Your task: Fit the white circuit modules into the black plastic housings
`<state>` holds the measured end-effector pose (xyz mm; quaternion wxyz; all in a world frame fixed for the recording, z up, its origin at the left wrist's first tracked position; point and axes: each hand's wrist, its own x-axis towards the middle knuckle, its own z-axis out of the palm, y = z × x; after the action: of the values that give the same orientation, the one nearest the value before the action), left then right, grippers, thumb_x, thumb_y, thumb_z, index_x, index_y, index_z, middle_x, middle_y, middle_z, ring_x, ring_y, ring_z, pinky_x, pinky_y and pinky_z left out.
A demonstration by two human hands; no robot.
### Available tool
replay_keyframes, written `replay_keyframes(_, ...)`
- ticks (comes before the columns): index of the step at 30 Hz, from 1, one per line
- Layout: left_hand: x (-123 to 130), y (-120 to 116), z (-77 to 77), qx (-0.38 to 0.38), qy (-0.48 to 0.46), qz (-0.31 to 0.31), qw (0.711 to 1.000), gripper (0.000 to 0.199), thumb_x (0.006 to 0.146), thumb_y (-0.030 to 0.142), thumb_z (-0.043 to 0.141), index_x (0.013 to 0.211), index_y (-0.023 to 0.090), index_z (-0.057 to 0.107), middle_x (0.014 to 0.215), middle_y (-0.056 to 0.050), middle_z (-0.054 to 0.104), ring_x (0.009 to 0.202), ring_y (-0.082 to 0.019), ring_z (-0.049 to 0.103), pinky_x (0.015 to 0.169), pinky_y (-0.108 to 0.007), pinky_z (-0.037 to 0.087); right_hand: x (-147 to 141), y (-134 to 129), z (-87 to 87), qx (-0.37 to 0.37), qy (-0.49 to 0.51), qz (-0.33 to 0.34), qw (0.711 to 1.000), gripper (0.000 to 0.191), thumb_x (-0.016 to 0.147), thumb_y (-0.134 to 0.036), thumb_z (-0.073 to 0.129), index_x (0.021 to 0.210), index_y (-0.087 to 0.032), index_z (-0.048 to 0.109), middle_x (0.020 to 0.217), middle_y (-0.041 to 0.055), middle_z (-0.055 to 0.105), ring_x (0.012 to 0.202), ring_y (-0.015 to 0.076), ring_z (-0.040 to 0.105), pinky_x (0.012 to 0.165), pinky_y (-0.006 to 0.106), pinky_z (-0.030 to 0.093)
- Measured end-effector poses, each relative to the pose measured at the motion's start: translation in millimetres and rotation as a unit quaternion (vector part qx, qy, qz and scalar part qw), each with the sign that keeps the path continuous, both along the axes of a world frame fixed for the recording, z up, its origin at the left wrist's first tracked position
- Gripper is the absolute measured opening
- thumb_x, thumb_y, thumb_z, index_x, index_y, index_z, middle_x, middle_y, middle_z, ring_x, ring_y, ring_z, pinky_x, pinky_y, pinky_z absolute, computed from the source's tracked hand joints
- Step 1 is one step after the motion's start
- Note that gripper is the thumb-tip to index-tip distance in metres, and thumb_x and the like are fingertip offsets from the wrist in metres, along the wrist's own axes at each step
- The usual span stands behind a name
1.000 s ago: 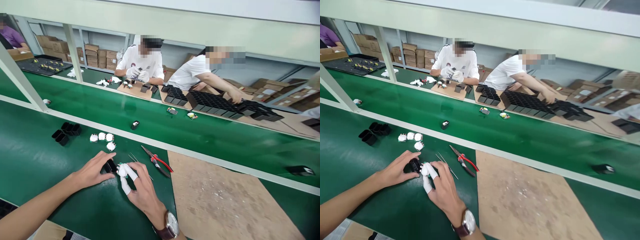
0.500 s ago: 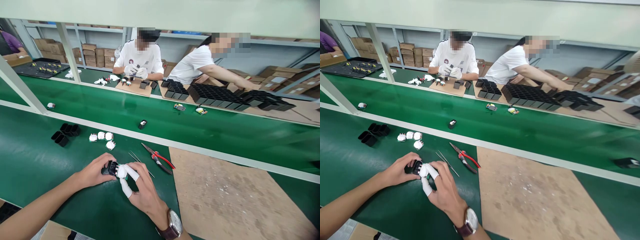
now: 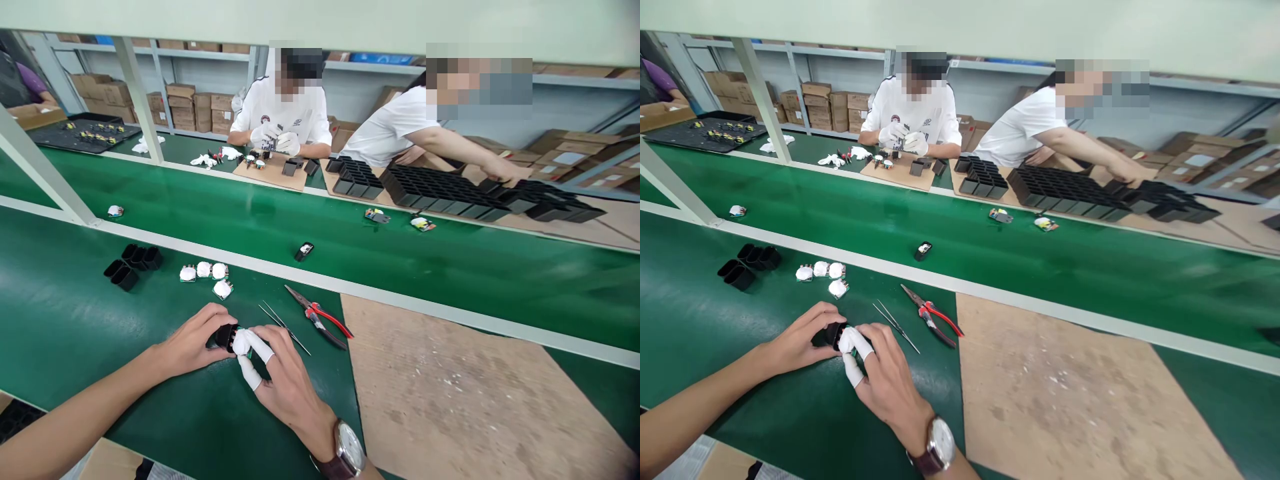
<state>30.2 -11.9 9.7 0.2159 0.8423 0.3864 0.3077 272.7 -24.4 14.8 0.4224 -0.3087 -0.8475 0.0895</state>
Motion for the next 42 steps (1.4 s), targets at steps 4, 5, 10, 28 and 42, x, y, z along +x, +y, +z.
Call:
replay_keyframes(4, 0.8, -0.6, 3.4, -0.005, 0.004, 0.000, 1.000, 0.040, 0.101, 0.032, 0.068, 0.137, 0.026, 0.053, 0.121, -0.011, 0.060, 0.105, -0.024, 0.067, 0.088, -0.036, 0.061, -0.1, -0.2, 1.2, -0.002, 0.001, 0.001, 1.000, 0.055, 0.095, -0.006, 0.064, 0.146, -0.021, 0.048, 0.124, 0.0157, 0.067, 0.111, 0.0285, 0.065, 0.087, 0.048, 0.063)
replay_keyframes(5, 0.9, -0.7, 4.0, -0.007, 0.004, -0.001, 1.000, 0.039, 0.102, 0.031, 0.068, 0.138, 0.026, 0.053, 0.121, -0.011, 0.060, 0.105, -0.024, 0.066, 0.088, -0.036, 0.061, -0.1, -0.4, 1.5, -0.003, 0.000, 0.000, 1.000, 0.054, 0.096, -0.007, 0.064, 0.145, -0.021, 0.048, 0.124, 0.0152, 0.067, 0.110, 0.0282, 0.066, 0.087, 0.048, 0.063)
replay_keyframes(10, 0.7, -1.4, 3.7, -0.021, 0.010, -0.005, 1.000, 0.039, 0.102, 0.028, 0.066, 0.139, 0.026, 0.052, 0.123, -0.011, 0.059, 0.107, -0.024, 0.066, 0.092, -0.038, 0.061, 0.2, -1.3, 3.5, -0.017, -0.010, 0.003, 1.000, 0.048, 0.097, -0.007, 0.063, 0.141, -0.022, 0.051, 0.124, 0.0140, 0.067, 0.110, 0.0275, 0.065, 0.087, 0.047, 0.063)
replay_keyframes(28, 3.2, -4.5, 0.5, -0.032, 0.016, -0.004, 0.999, 0.042, 0.102, 0.031, 0.067, 0.141, 0.025, 0.051, 0.127, -0.012, 0.057, 0.110, -0.025, 0.066, 0.093, -0.039, 0.061, 1.4, -0.2, 8.2, -0.010, -0.002, -0.004, 1.000, 0.045, 0.096, -0.007, 0.063, 0.137, -0.022, 0.052, 0.120, 0.0133, 0.067, 0.106, 0.0263, 0.065, 0.084, 0.045, 0.063)
replay_keyframes(42, 4.5, -5.5, -0.9, -0.013, 0.022, -0.003, 1.000, 0.042, 0.103, 0.029, 0.065, 0.142, 0.025, 0.049, 0.126, -0.012, 0.057, 0.109, -0.025, 0.065, 0.092, -0.038, 0.061, 4.3, -1.6, 8.0, -0.009, -0.020, 0.008, 1.000, 0.039, 0.096, -0.006, 0.065, 0.131, -0.018, 0.054, 0.122, 0.0163, 0.066, 0.108, 0.0278, 0.062, 0.083, 0.045, 0.061)
